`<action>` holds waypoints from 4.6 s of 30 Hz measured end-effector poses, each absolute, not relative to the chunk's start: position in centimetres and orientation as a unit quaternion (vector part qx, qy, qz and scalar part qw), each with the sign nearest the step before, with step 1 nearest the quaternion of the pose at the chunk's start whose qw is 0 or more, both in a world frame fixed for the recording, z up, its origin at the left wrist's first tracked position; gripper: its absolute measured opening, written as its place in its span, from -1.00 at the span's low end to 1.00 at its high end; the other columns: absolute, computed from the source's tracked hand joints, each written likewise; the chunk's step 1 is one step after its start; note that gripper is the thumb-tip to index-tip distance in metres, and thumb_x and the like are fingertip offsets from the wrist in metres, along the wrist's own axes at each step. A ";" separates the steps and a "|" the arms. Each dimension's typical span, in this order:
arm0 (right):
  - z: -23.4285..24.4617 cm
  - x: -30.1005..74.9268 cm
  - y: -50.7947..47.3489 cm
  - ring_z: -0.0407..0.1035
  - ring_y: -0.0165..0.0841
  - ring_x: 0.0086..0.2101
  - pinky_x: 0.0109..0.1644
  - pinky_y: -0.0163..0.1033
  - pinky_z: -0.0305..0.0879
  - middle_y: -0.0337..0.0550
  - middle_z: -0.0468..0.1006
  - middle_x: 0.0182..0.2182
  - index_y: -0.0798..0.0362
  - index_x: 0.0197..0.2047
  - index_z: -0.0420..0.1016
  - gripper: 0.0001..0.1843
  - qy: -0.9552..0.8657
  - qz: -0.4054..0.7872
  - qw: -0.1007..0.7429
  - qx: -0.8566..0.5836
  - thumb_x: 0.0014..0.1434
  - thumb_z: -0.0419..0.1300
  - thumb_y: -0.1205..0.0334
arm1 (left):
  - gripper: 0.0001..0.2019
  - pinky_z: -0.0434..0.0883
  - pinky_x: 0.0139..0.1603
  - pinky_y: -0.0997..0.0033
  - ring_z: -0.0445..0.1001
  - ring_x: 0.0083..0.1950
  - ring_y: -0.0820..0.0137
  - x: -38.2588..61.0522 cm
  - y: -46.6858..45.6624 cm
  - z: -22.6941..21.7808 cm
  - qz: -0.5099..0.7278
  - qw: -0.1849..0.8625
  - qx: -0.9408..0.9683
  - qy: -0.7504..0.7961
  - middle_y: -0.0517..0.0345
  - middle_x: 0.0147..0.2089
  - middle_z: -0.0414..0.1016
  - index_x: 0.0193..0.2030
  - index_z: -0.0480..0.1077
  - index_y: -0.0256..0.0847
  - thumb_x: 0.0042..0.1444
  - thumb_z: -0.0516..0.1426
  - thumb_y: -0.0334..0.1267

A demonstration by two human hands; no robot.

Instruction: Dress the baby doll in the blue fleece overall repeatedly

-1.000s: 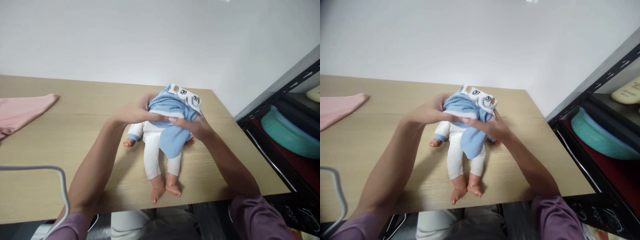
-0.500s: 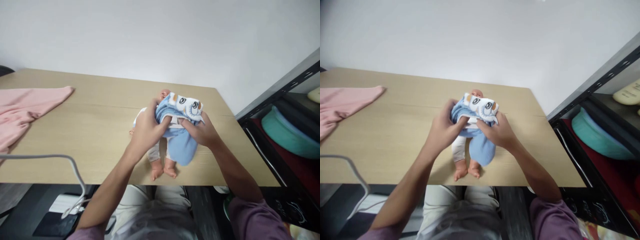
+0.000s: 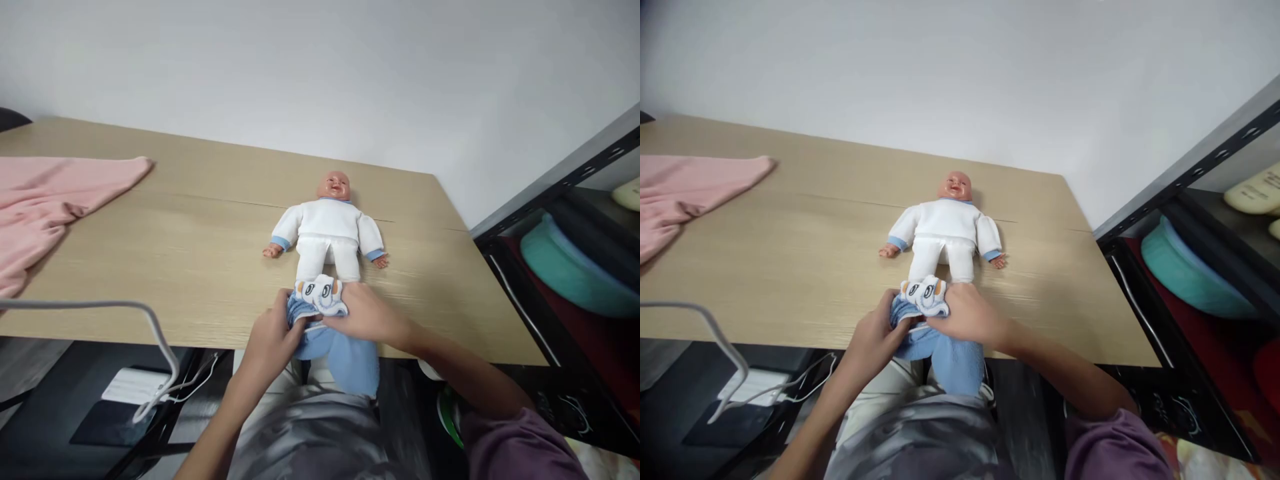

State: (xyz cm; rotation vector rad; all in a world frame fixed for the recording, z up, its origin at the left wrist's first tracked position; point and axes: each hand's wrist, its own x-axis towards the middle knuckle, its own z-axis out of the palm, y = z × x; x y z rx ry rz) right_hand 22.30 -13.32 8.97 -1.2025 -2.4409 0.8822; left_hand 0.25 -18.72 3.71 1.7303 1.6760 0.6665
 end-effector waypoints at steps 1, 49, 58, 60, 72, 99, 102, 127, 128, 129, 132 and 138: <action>8.4 22.2 -13.4 0.65 -0.20 -0.20 -0.07 -0.16 0.49 -0.15 0.79 -0.17 -0.01 -0.06 0.70 -0.86 -0.847 0.300 0.130 -0.420 0.32 0.35 0.25 | -0.73 0.42 -0.19 0.16 0.68 -0.15 -0.06 0.2 -18.8 3.3 0.253 0.315 0.656 0.638 0.00 -0.17 0.68 0.13 0.32 -0.10 0.41 0.08 -0.06; 5.6 23.3 -15.1 0.64 0.01 0.00 0.03 -0.03 0.55 0.09 0.67 0.14 0.00 0.38 0.33 -0.32 -0.815 0.269 0.147 -0.493 0.22 0.35 0.25 | -0.59 0.38 0.35 -0.03 0.58 0.28 -0.02 1.6 -19.1 0.8 0.347 0.369 0.612 0.607 -0.06 0.23 0.68 0.25 0.48 -0.14 0.26 0.18 -0.27; 4.4 25.9 -12.1 0.45 -0.27 -0.40 -0.24 -0.20 0.33 -0.30 0.57 -0.34 -0.07 -0.06 0.47 -0.64 -0.797 0.341 0.298 -0.400 0.07 0.38 0.16 | -0.80 0.52 0.11 0.25 0.61 0.03 0.20 0.3 -17.3 1.1 0.441 0.359 0.611 0.551 0.05 0.01 0.71 0.05 0.58 -0.19 0.31 0.25 -0.29; 4.2 26.5 -10.8 0.47 -0.24 -0.37 -0.19 -0.18 0.35 -0.28 0.58 -0.34 -0.07 -0.08 0.50 -0.65 -0.818 0.322 0.289 -0.378 0.05 0.40 0.13 | -0.83 0.50 0.19 0.20 0.59 0.10 0.16 -0.6 -16.1 1.4 0.426 0.313 0.672 0.518 0.02 0.04 0.70 0.03 0.60 -0.18 0.34 0.28 -0.26; 3.2 26.8 -6.7 0.56 -0.11 -0.02 0.07 -0.08 0.54 -0.02 0.62 0.04 -0.01 0.12 0.53 -0.50 -0.882 0.264 0.326 -0.213 0.17 0.52 0.09 | -0.85 0.52 0.24 0.24 0.62 0.18 0.15 -3.2 -11.9 1.6 0.362 0.314 0.788 0.387 -0.05 0.22 0.65 -0.01 0.63 -0.18 0.40 0.31 -0.17; 3.1 32.7 -5.5 0.37 -0.32 -0.18 -0.09 -0.28 0.36 -0.27 0.48 -0.18 -0.07 -0.01 0.57 -0.56 -0.711 0.588 0.299 -0.243 0.21 0.61 -0.02 | -0.71 0.55 0.03 0.29 0.59 -0.01 0.30 -5.3 -5.8 5.9 0.303 0.377 0.763 0.428 0.06 0.00 0.56 0.05 0.47 -0.11 0.51 0.24 0.07; 2.6 32.2 -5.6 0.41 -0.30 -0.09 0.01 -0.27 0.40 -0.23 0.49 -0.08 -0.09 0.10 0.53 -0.45 -0.678 0.623 0.304 -0.246 0.18 0.63 -0.02 | -0.63 0.48 0.32 0.09 0.55 0.24 0.17 -2.6 -5.7 7.6 0.282 0.326 0.810 0.397 -0.08 0.25 0.58 0.24 0.46 -0.11 0.56 0.15 0.10; 2.1 32.1 -6.0 0.40 -0.38 -0.20 -0.15 -0.35 0.39 -0.32 0.49 -0.17 -0.09 0.01 0.49 -0.42 -0.627 0.651 0.355 -0.237 0.06 0.69 0.15 | -0.64 0.52 -0.43 0.39 0.63 -0.39 0.29 7.2 4.6 9.1 -0.011 0.655 0.748 0.108 0.12 -0.35 0.67 -0.22 0.66 -0.15 0.05 0.56 0.04; 2.1 32.1 -6.0 0.45 -0.33 -0.10 -0.04 -0.31 0.44 -0.26 0.55 -0.05 -0.11 0.14 0.49 -0.32 -0.623 0.660 0.340 -0.247 0.05 0.69 0.14 | -0.64 0.59 -0.32 0.36 0.69 -0.29 0.25 7.3 4.5 9.1 0.020 0.657 0.747 0.101 0.09 -0.26 0.72 -0.15 0.67 -0.13 0.04 0.57 -0.01; 2.2 32.2 -6.1 0.48 -0.28 0.01 0.08 -0.25 0.47 -0.19 0.58 0.07 -0.13 0.28 0.46 -0.20 -0.618 0.669 0.326 -0.253 0.05 0.69 0.11 | -0.60 0.64 -0.21 0.32 0.73 -0.18 0.21 7.3 4.3 9.1 0.052 0.659 0.745 0.093 0.04 -0.16 0.75 -0.06 0.68 -0.11 0.02 0.59 -0.05; 2.2 32.5 -6.3 0.49 -0.19 0.14 0.20 -0.15 0.47 -0.09 0.58 0.23 -0.12 0.46 0.38 -0.07 -0.606 0.696 0.301 -0.241 0.14 0.64 -0.07 | -0.46 0.70 0.05 0.19 0.75 0.09 0.09 7.4 4.1 9.1 0.094 0.653 0.747 0.080 -0.07 0.10 0.76 0.13 0.68 -0.05 -0.01 0.61 -0.10; 2.3 33.1 -6.5 0.42 -0.36 -0.24 -0.17 -0.32 0.37 -0.27 0.50 -0.25 0.02 -0.01 0.61 -0.53 -0.598 0.700 0.328 -0.212 0.18 0.60 -0.07 | -0.41 0.69 -0.16 0.27 0.75 -0.07 0.16 6.6 4.2 8.7 0.079 0.672 0.730 0.098 -0.06 0.03 0.76 0.23 0.58 -0.03 0.07 0.56 -0.13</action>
